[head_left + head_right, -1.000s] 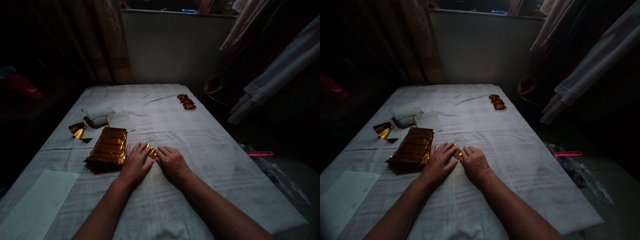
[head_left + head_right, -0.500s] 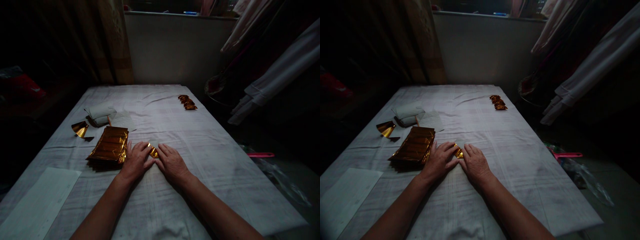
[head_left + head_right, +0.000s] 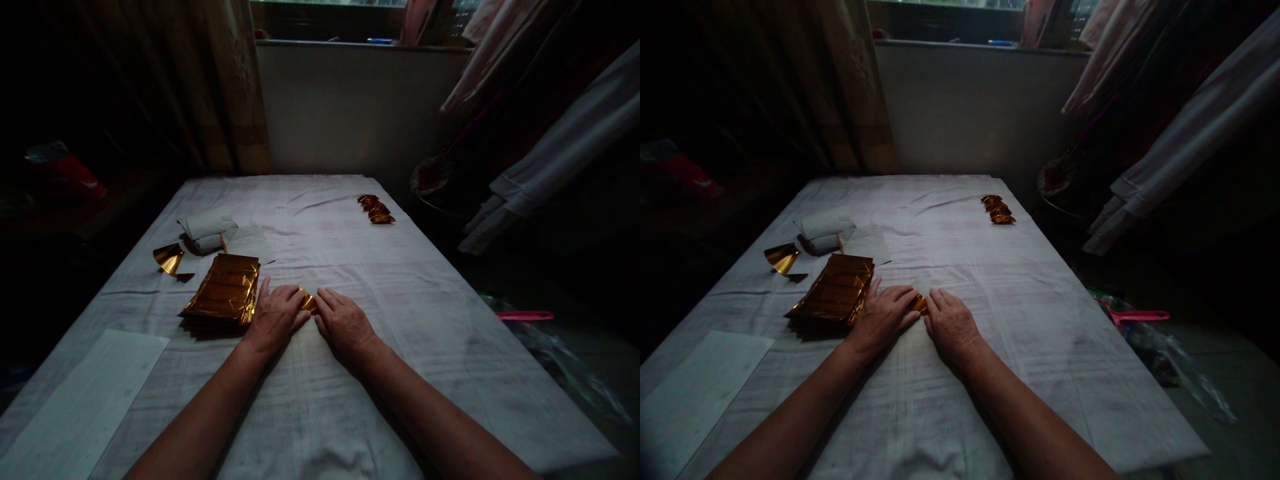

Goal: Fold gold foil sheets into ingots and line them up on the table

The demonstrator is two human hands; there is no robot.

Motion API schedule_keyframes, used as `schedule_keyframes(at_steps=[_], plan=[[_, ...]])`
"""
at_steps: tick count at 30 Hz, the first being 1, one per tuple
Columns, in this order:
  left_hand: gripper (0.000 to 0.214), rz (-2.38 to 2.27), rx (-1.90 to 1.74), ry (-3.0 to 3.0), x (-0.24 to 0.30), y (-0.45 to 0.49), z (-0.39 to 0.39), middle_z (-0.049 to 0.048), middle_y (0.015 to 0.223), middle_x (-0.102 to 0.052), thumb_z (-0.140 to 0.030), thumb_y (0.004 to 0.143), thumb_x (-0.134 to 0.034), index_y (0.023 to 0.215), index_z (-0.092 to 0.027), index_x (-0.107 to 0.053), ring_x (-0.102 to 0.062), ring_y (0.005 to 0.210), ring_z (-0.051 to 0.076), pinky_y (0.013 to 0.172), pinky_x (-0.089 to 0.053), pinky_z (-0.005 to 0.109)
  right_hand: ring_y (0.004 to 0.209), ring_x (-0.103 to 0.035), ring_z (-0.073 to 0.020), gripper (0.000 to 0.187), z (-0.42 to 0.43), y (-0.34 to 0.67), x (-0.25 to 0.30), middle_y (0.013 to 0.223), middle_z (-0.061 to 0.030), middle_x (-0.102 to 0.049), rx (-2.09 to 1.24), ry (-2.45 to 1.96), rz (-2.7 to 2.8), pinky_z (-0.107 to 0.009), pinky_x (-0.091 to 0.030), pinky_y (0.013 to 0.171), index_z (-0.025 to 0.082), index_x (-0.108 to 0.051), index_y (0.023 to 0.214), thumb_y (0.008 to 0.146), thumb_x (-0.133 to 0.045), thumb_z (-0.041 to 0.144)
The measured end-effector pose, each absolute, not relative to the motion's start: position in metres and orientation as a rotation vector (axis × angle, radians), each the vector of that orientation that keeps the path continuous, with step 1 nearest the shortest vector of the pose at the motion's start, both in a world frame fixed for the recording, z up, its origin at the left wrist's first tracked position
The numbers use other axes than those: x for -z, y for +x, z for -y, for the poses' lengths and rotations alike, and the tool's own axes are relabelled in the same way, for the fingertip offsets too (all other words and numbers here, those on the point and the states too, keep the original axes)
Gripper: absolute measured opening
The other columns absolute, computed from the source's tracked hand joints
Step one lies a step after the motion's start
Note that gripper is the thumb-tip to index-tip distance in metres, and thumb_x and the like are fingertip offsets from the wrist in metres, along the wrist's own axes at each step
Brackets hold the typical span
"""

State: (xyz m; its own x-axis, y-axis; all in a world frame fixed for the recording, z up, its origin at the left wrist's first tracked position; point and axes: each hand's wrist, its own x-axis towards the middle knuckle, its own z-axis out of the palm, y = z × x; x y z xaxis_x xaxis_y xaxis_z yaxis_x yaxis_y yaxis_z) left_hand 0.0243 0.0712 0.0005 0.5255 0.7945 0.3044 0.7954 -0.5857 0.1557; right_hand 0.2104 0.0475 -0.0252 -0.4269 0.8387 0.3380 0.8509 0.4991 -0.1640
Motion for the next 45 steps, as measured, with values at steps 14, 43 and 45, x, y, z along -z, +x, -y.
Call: schedule_keyframes(at_steps=[14, 43, 45], plan=[[0.032, 1.428, 0.536, -2.735, -0.001, 0.028, -0.073, 0.0079, 0.115, -0.071, -0.039, 0.081, -0.075, 0.107, -0.022, -0.065, -0.067, 0.105, 0.027, 0.117, -0.017, 0.061, 0.106, -0.063, -0.0255, 0.027, -0.032, 0.232, 0.019, 0.115, -0.0146, -0.067, 0.152, -1.439, 2.019, -0.038, -0.052, 0.093, 0.015, -0.063, 0.115, 0.092, -0.052, 0.022], [0.029, 1.296, 0.445, -2.715, -0.004, 0.033, -0.077, 0.0052, 0.088, -0.072, -0.047, 0.089, -0.064, 0.091, -0.018, -0.065, -0.068, 0.083, 0.023, 0.108, -0.035, 0.052, 0.083, -0.064, -0.0173, 0.014, -0.054, 0.239, 0.025, 0.096, -0.0066, -0.072, 0.257, -1.348, 2.241, -0.026, -0.049, 0.073, 0.020, -0.070, 0.090, 0.093, -0.057, 0.016], [0.017, 1.352, 0.493, -2.724, -0.002, 0.033, -0.072, 0.0041, 0.090, -0.072, -0.037, 0.091, -0.064, 0.092, -0.020, -0.067, -0.067, 0.086, 0.022, 0.108, -0.035, 0.052, 0.090, -0.067, -0.0175, 0.016, -0.053, 0.242, 0.029, 0.108, -0.0086, -0.071, 0.236, -1.304, 2.194, -0.026, -0.053, 0.078, 0.020, -0.070, 0.094, 0.094, -0.055, 0.016]])
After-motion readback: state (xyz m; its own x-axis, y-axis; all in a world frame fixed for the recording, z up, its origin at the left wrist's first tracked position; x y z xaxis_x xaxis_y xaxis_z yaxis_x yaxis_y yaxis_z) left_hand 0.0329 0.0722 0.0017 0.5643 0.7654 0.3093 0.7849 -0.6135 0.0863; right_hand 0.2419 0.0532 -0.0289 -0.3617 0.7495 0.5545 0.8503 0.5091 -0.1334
